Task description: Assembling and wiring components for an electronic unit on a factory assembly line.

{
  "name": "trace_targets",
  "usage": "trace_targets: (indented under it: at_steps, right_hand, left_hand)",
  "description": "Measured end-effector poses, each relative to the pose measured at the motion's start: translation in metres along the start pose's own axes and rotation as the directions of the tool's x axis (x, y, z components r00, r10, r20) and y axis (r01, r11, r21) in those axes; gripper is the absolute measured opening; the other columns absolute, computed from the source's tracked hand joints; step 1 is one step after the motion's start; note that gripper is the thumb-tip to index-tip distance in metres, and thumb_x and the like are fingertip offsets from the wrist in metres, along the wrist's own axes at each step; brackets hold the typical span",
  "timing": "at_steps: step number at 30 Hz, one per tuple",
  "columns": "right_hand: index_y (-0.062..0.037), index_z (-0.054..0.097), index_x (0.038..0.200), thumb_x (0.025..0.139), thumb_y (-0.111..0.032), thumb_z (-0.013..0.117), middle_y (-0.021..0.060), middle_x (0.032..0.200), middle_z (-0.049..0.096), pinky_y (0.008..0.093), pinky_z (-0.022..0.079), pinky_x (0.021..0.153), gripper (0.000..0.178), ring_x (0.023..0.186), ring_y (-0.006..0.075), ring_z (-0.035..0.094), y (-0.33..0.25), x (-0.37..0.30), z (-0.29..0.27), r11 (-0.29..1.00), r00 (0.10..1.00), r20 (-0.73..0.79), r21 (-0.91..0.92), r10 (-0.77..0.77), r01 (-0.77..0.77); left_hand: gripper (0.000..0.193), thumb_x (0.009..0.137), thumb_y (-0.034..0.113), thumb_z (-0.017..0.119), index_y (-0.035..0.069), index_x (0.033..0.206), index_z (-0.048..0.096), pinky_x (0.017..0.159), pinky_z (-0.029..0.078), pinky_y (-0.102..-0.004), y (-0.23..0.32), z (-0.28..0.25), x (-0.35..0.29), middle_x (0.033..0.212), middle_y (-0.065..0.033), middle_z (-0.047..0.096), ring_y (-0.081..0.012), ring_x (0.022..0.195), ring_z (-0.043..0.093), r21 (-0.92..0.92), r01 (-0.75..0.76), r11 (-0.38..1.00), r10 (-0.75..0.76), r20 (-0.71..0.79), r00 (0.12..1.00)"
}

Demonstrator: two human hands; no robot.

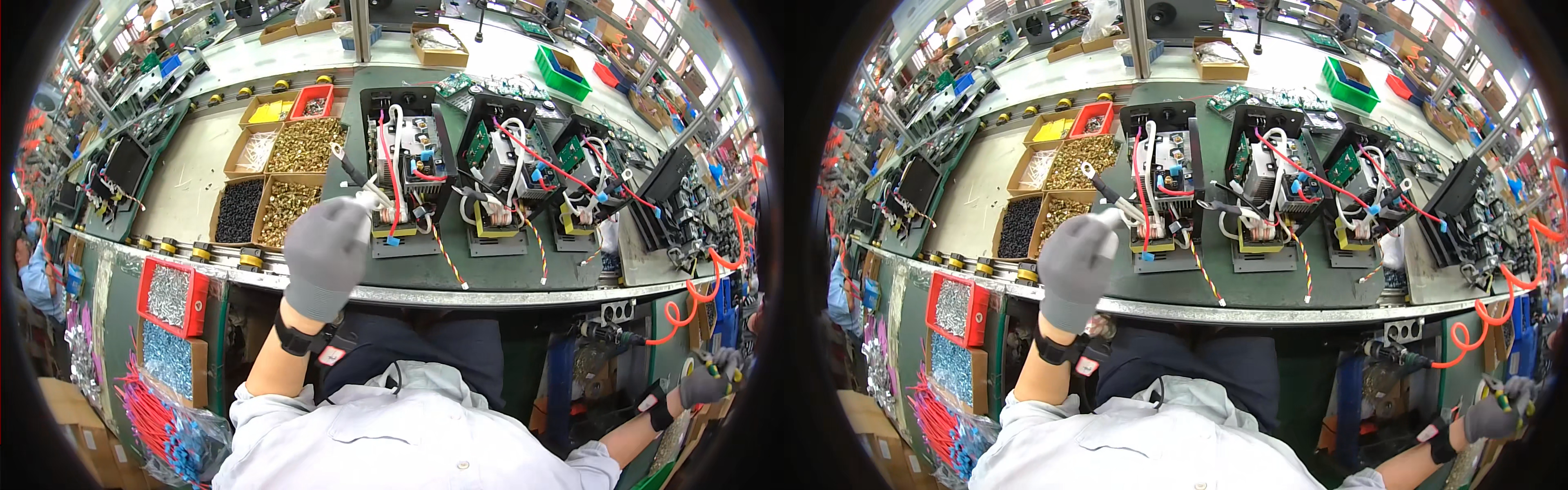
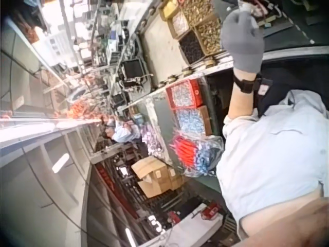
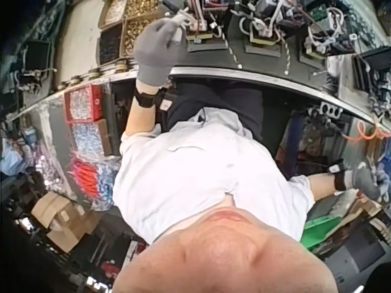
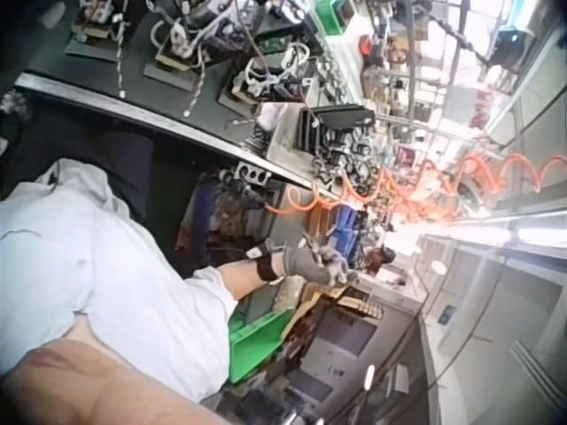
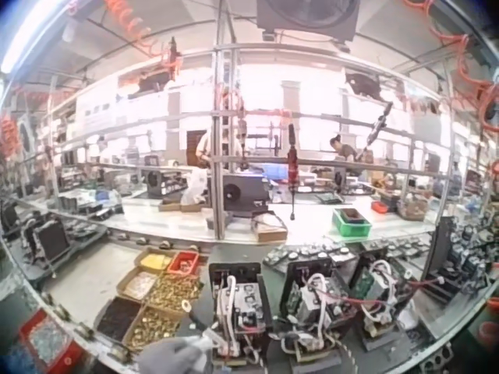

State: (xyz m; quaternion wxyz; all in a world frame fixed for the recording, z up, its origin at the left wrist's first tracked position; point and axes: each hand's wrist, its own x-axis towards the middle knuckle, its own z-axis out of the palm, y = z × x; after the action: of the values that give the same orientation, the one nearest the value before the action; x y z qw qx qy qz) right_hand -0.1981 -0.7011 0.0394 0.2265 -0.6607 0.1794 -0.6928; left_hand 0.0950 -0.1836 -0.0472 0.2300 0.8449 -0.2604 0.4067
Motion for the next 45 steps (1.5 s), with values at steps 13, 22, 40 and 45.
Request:
trace_targets:
  at_steps: [13,22,40,45]
  right_hand:
    - [-0.0009,0.045,0.107,0.065,-0.006,0.051,0.0055,0.087,0.033,0.0285,0.03,0.073,0.043,0.078,0.0163,0.031,-0.246,-0.137,0.245,-0.035,0.818,0.567,0.819,-0.098,-0.573]
    - [-0.0031,0.05,0.099,0.067,-0.009,0.053,0.0082,0.087,0.042,0.0346,0.037,0.082,0.033,0.081,0.0191,0.041,-0.26,-0.203,0.311,-0.076,0.798,0.517,0.85,0.309,-0.521]
    - [-0.0017,0.046,0.111,0.068,0.0,0.045,0.0027,0.077,0.037,0.0242,0.034,0.057,0.043,0.064,0.0112,0.035,-0.264,-0.191,0.365,0.103,0.69,0.693,0.717,-0.21,-0.689]
    - [-0.0037,0.044,0.111,0.067,0.008,0.048,0.0023,0.083,0.044,0.0205,0.04,0.057,0.046,0.068,0.0079,0.043,-0.268,-0.192,0.378,0.222,0.564,0.778,0.623,-0.277,-0.75]
  left_hand:
    - [0.017,0.076,0.014,0.07,0.009,0.092,0.066,0.055,0.046,-0.0308,0.0,0.023,0.021,0.072,-0.0051,0.061,-0.0178,0.06,0.059,-0.287,-0.164,0.944,0.185,0.048,0.981]
    - [0.018,0.084,0.011,0.068,-0.004,0.094,0.067,0.053,0.044,-0.0192,0.017,0.044,0.03,0.071,-0.0013,0.064,-0.0021,0.061,0.053,-0.716,0.444,0.539,-0.392,0.253,0.884]
    - [0.031,0.076,0.013,0.06,0.009,0.106,0.058,0.055,0.039,-0.0284,0.011,0.06,0.012,0.09,-0.0017,0.06,-0.0139,0.067,0.055,-0.153,-0.092,0.984,0.083,-0.063,0.995]
    - [0.042,0.064,0.006,0.065,0.013,0.105,0.061,0.063,0.044,-0.0299,0.009,0.061,0.009,0.096,-0.0012,0.063,-0.0165,0.078,0.061,-0.154,-0.076,0.985,0.086,0.059,0.995]
